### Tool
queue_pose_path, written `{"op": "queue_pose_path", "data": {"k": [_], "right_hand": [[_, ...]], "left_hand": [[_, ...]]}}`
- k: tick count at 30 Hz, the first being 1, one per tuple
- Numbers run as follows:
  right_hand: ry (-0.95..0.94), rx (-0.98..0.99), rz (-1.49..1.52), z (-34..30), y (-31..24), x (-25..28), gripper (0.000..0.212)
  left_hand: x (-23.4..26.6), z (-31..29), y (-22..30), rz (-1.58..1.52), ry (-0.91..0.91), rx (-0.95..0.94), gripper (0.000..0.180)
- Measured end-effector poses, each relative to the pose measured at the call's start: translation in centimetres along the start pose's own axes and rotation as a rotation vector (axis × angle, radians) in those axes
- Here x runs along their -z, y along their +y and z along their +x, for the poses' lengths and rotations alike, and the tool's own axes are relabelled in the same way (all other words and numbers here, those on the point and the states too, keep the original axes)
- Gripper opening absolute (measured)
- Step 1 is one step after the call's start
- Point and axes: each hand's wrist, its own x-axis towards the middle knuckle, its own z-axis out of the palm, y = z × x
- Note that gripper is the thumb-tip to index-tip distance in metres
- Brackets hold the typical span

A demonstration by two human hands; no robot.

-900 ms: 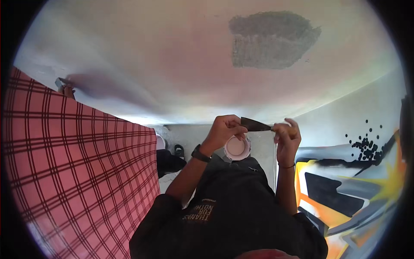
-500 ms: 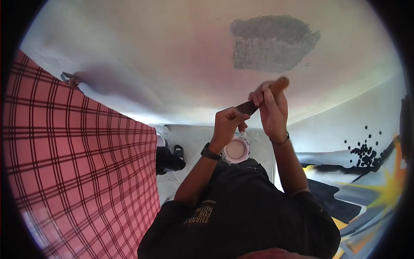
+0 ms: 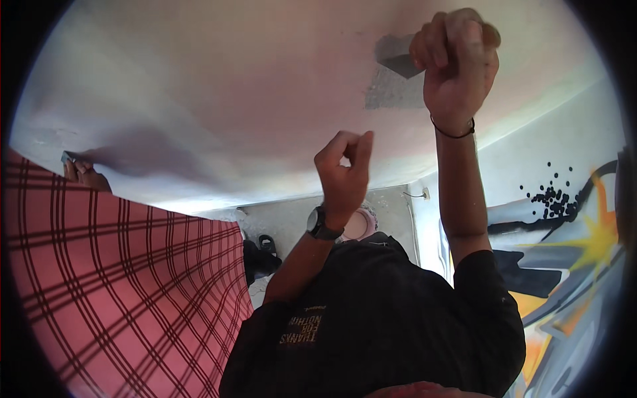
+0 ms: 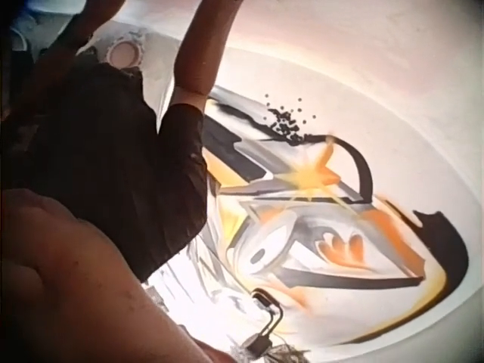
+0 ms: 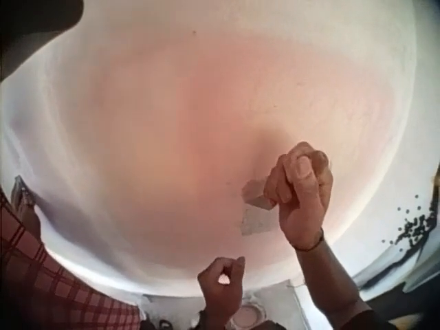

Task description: Scraping a patch of ceiling with a putty knife.

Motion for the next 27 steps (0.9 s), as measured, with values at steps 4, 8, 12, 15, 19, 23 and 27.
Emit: {"op": "queue_pose_path", "data": {"k": [4,8,12,15,19,23,27], "right_hand": [[0.017,0.02,-0.057,0.3,-0.2,-1.2,0.035],[0.027,0.03,-0.133,0.7,-0.2,-1.9,0.035],[0.063,0.042,-0.161,0.6,0.5,-2.9,0.033],[0.181,0.102,-0.283,0.3,0.7,-4.1,0.037],[0.157,0.032,-0.191,0.6,0.8,-3.3,0.038],[0.157,-0.017,-0.178,0.1,0.4,-4.1,0.04],[0.187,-0.005,-0.235,0.8,-0.8,-5.2,0.042]], "left_hand": [[-2.5,2.4,2.1,0.134,-0.011,-0.384,0.013],[-4.1,3.1,1.4,0.187,-0.068,-0.571,0.018],[-5.4,4.6,1.8,0.096,-0.183,-0.503,0.027],[-5.8,5.5,2.4,0.048,-0.187,-0.512,0.039],[-6.4,5.4,2.7,-0.003,-0.095,-0.447,0.04],[-6.2,5.3,2.9,-0.101,-0.081,-0.4,0.04],[-5.8,5.7,3.9,-0.151,-0.099,-0.402,0.04]]}}
